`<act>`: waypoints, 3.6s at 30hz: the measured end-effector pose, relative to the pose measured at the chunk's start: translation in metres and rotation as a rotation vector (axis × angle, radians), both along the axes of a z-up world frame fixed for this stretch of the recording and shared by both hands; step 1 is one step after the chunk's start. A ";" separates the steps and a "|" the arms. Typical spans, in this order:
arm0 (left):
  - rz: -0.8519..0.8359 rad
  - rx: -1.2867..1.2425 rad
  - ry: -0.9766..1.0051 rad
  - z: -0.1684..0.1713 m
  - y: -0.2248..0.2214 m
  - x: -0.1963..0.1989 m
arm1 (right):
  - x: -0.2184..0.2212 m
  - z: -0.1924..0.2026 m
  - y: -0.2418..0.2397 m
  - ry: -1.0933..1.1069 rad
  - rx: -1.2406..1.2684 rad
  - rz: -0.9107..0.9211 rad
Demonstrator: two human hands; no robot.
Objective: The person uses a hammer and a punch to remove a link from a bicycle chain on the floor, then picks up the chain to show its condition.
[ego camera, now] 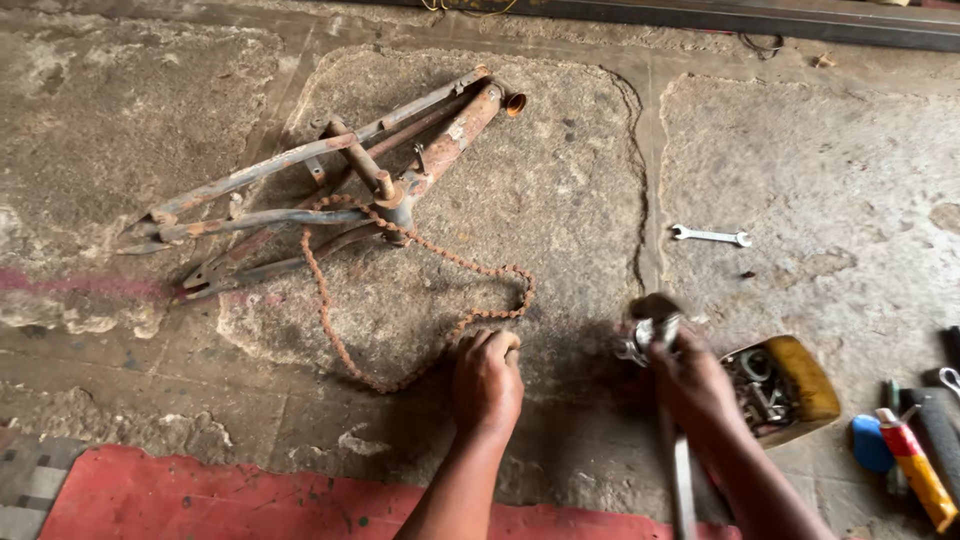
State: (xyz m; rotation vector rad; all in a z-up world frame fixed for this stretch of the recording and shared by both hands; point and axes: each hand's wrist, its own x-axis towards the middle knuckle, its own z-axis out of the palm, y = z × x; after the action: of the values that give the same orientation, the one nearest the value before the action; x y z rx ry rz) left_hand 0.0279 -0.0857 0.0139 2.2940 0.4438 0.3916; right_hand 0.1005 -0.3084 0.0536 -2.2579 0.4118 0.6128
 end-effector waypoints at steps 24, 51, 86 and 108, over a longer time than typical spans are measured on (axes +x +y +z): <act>0.031 0.445 0.063 -0.016 -0.022 -0.036 | -0.038 -0.027 0.072 -0.237 0.301 0.064; -0.011 0.325 -0.030 -0.008 -0.023 -0.039 | -0.044 0.009 0.082 -0.280 -0.111 0.548; -0.006 0.338 -0.027 -0.010 -0.023 -0.040 | -0.040 0.015 0.094 -0.262 -0.322 0.643; 0.060 0.263 0.006 -0.010 -0.023 -0.038 | -0.034 -0.038 0.058 -0.345 0.329 0.097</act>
State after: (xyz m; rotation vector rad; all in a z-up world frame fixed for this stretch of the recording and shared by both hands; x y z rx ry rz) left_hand -0.0101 -0.1091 0.0044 2.5412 0.4896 0.4982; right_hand 0.0666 -0.2508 0.0151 -2.0201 0.0264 0.3011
